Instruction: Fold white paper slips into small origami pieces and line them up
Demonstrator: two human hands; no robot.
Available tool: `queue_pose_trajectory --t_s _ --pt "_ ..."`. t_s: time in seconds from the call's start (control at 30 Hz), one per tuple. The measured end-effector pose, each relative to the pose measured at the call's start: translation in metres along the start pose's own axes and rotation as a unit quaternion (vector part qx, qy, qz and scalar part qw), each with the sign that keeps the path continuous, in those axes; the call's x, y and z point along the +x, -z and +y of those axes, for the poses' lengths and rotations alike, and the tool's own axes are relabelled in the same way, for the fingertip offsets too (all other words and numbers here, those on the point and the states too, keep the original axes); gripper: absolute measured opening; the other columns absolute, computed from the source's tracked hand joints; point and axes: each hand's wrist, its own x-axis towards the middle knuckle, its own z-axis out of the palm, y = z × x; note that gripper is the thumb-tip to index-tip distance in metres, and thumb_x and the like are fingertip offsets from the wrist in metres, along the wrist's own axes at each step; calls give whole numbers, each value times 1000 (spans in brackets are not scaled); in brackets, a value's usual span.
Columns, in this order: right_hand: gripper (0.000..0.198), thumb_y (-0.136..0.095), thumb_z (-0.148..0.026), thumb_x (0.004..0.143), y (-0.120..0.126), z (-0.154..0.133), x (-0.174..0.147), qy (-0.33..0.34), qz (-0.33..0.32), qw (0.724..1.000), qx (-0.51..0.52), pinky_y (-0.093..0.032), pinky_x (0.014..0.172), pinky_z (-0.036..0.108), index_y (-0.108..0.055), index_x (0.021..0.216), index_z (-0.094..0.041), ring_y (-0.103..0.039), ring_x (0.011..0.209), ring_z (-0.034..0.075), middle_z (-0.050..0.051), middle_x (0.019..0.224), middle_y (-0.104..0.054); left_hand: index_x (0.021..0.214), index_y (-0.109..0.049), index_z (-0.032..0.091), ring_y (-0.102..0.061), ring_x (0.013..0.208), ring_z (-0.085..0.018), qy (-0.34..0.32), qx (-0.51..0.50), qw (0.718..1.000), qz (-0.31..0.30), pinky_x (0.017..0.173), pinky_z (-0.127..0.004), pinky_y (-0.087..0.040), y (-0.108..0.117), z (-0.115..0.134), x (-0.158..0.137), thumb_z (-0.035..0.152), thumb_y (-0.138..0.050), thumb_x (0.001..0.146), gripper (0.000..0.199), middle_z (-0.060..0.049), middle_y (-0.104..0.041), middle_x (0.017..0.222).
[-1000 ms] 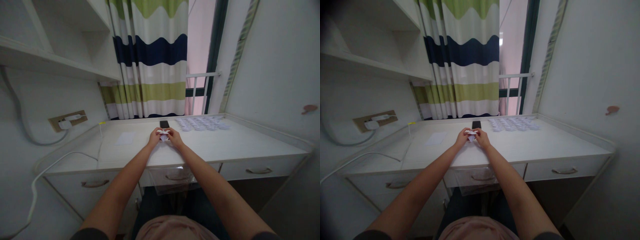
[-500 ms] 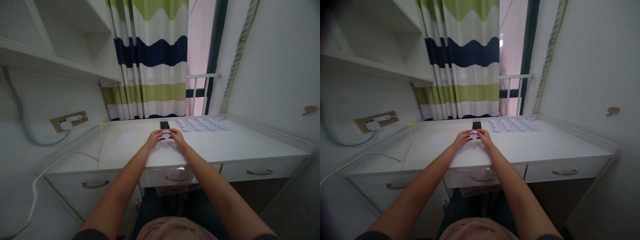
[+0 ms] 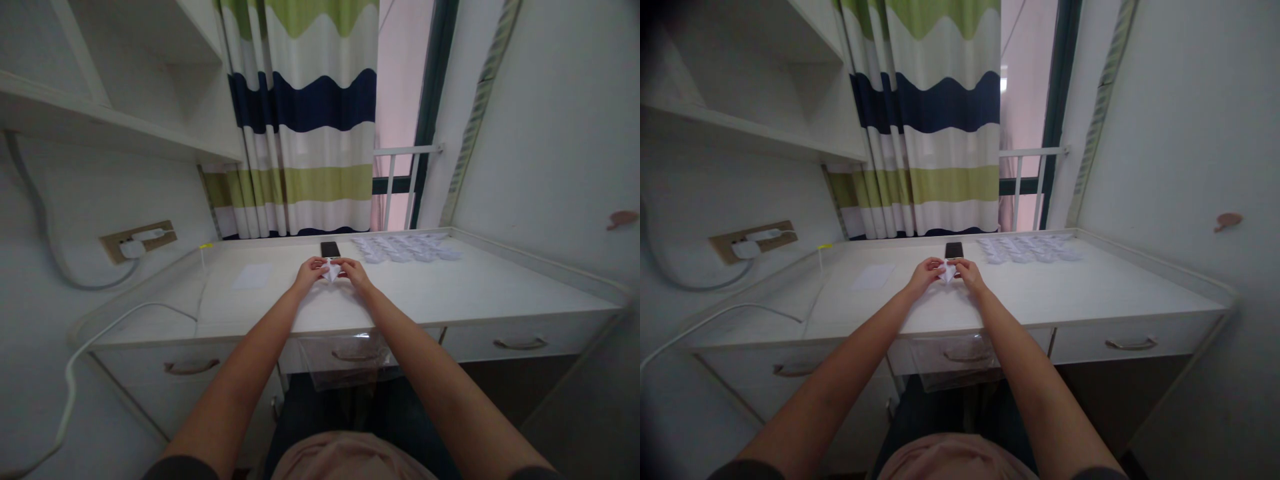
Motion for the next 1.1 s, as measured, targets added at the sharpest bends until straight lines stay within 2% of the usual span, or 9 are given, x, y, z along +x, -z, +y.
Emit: queue_pose_trajectory --t_s 0.13,0.3,0.47,0.63,0.77,0.87,1.1 --pt "26 -67 -34 57 -1 3 3 11 33 999 -6 -45 58 26 -65 78 -18 -56 64 14 2 71 -65 82 -52 16 -58 63 -10 -10 26 999 -23 61 -24 -47 -1 1 -2 19 -73 53 36 2 -60 70" --pt "27 -70 -38 54 -1 5 4 24 22 999 -31 -39 55 25 -65 66 -14 -51 55 11 2 60 -62 85 -49 16 -58 60 -10 -2 75 995 -65 59 -23 -46 -4 2 -4 19 -74 52 41 3 -60 66" --pt "26 -68 -40 55 2 3 3 24 39 998 -42 -37 52 24 -64 62 -15 -48 52 10 0 55 -60 75 -55 13 -56 60 -9 1 85 996 -37 57 -22 -45 -6 -1 -2 24 -76 51 34 2 -59 66" --pt "28 -68 -40 53 1 -3 1 12 75 997 -19 -38 52 24 -64 64 -15 -49 53 11 0 56 -60 67 -62 10 -50 52 -7 28 112 992 -45 54 -22 -43 -4 -1 -1 33 -74 53 30 1 -57 58" --pt "31 -67 -43 54 -1 -5 -1 -17 74 997 -11 -39 53 24 -66 68 -15 -51 56 11 1 60 -61 65 -63 11 -50 52 -7 24 87 996 3 55 -22 -42 -1 5 0 36 -74 52 31 0 -58 57" --pt "30 -67 -42 53 0 -4 0 -11 71 997 -36 -38 52 25 -65 64 -15 -48 51 10 0 54 -58 64 -63 11 -51 55 -8 26 65 997 34 56 -22 -42 0 7 0 37 -74 51 31 -1 -58 58" --pt "31 -64 -45 55 4 -1 3 30 76 993 -89 -35 47 25 -62 60 -15 -42 45 10 -2 44 -49 74 -62 12 -53 56 -9 52 73 996 -15 54 -22 -44 -3 5 -3 37 -76 49 38 -3 -62 65"
